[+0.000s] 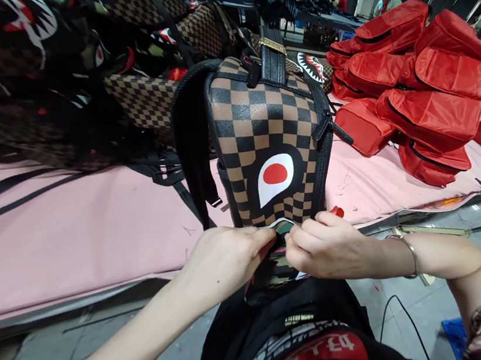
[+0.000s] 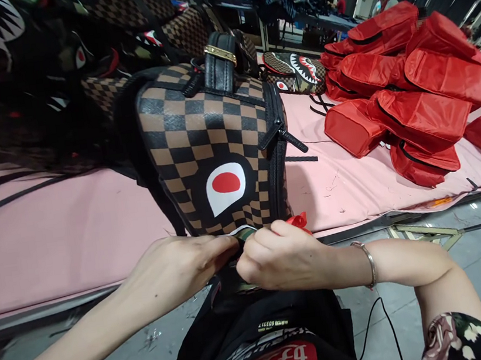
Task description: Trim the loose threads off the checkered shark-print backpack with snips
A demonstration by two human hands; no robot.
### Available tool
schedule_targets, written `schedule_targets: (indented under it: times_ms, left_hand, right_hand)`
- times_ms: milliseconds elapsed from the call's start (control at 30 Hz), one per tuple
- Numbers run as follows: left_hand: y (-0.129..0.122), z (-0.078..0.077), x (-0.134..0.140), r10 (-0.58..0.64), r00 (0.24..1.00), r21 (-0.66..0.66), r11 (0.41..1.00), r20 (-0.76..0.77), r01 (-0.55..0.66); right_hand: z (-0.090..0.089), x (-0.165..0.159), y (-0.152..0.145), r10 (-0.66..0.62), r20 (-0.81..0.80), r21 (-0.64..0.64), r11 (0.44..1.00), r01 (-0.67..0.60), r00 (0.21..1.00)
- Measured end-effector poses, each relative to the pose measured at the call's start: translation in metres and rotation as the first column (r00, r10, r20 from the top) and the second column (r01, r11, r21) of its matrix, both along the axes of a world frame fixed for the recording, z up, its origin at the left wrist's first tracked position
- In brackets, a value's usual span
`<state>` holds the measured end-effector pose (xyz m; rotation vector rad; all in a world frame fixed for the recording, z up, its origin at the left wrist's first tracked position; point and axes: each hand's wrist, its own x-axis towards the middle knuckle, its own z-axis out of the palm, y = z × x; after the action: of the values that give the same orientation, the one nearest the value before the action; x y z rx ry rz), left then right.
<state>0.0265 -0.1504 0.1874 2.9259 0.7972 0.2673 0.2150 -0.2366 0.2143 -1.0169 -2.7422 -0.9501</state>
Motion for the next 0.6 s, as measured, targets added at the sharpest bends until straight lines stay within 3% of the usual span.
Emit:
schedule_targets:
  times_ms: [233,400,533,600]
  left_hand:
    - [0.000,-0.003,0.000,-0.019,0.999,0.035,0.999,0.036,0.017]
    - [0.004,-0.015,-0.005,-0.081,0.961,0.069,0.995,0.265,0.065]
    - [0.011,-0.015,-0.013,-0.064,0.887,-0.166,0.974,0.458,0.156]
    - [0.016,-0.015,-0.017,-0.064,0.840,-0.327,0.903,0.539,0.279]
  right_hand:
    - [-0.005,-0.010,0.008,0.005,-0.022,-0.010,1.000,-0.006,1.000]
    - [0.002,0.002,-0.003,-0.127,-0.090,-0.003,0.992,0.127,0.988]
    - [0.004,0.010,-0.014,-0.309,-0.333,-0.235,0.942,0.239,0.891]
    - [-0.005,0.009,-0.016,-0.345,-0.404,-0.345,0.915,0.208,0.847]
